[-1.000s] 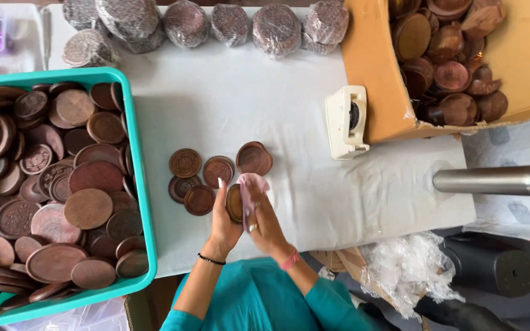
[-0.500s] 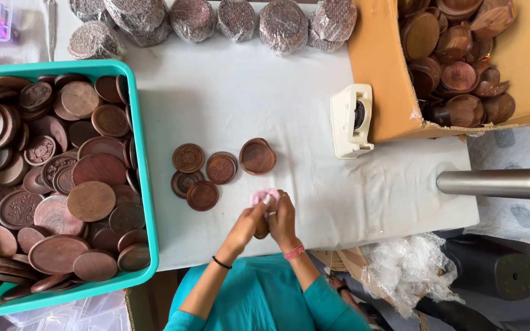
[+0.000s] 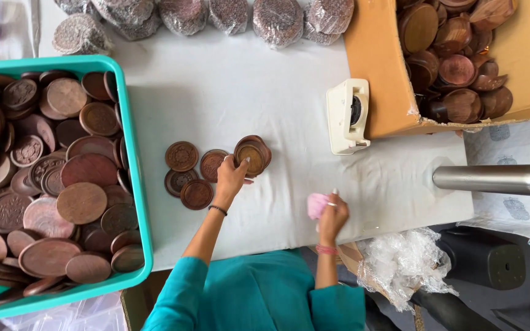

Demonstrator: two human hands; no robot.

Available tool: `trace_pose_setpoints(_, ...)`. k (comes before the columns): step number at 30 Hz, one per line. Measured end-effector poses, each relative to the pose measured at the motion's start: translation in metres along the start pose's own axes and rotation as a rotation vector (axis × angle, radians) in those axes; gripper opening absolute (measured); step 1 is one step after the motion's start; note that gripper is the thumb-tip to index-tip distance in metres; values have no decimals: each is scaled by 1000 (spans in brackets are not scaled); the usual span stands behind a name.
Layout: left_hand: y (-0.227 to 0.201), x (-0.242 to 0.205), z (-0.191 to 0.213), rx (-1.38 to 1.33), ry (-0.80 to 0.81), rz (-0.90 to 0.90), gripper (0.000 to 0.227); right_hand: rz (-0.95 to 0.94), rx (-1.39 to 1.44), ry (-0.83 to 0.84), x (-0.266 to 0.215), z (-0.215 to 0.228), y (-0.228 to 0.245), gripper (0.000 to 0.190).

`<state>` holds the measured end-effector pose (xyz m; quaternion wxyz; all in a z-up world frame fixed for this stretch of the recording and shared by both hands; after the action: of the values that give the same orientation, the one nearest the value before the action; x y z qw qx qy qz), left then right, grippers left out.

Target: Cleaning and sorting wooden coasters and bowls using a cloth and organizing them into containers.

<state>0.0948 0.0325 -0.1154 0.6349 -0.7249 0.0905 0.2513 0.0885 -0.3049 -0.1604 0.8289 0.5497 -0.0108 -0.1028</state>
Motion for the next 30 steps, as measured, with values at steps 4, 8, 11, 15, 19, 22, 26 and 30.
trace_pose_setpoints(4,4,17,-7,194,28,89,41,-177,236,-174,3,81,-5,11)
trace_pose_setpoints(8,13,19,-6,824,-78,70,55,-222,1507,377,4,147,-45,8)
trace_pose_setpoints(11,-18,0,-13,1018,-91,139,59,-287,1258,61,-4,159,-54,9)
trace_pose_setpoints(15,24,-22,-37,1050,-93,-357,67,-266,807,21,-12,89,-3,19)
trace_pose_setpoints(19,38,-70,-76,527,119,-414,83,-590,1040,278,-39,-22,119,49)
trace_pose_setpoints(22,74,-70,-72,109,418,-570,73,-546,1024,594,-47,-48,118,54)
trace_pose_setpoints(26,79,-72,-29,-50,277,-42,39,-336,305,865,-37,-38,125,51)
trace_pose_setpoints(30,50,-90,-18,258,105,-71,32,-302,222,839,-33,-30,149,50)
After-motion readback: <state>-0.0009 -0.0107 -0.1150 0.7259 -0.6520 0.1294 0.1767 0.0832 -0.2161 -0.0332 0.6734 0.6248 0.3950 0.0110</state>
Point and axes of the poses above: each hand's wrist, its own x-axis towards the middle knuckle, its own z-axis out of the back of the hand, y = z × x, the point moved 3 cm from there along x, towards the middle knuckle, and after that the axes turned 12 degrees about y, right-handed, at the moved point
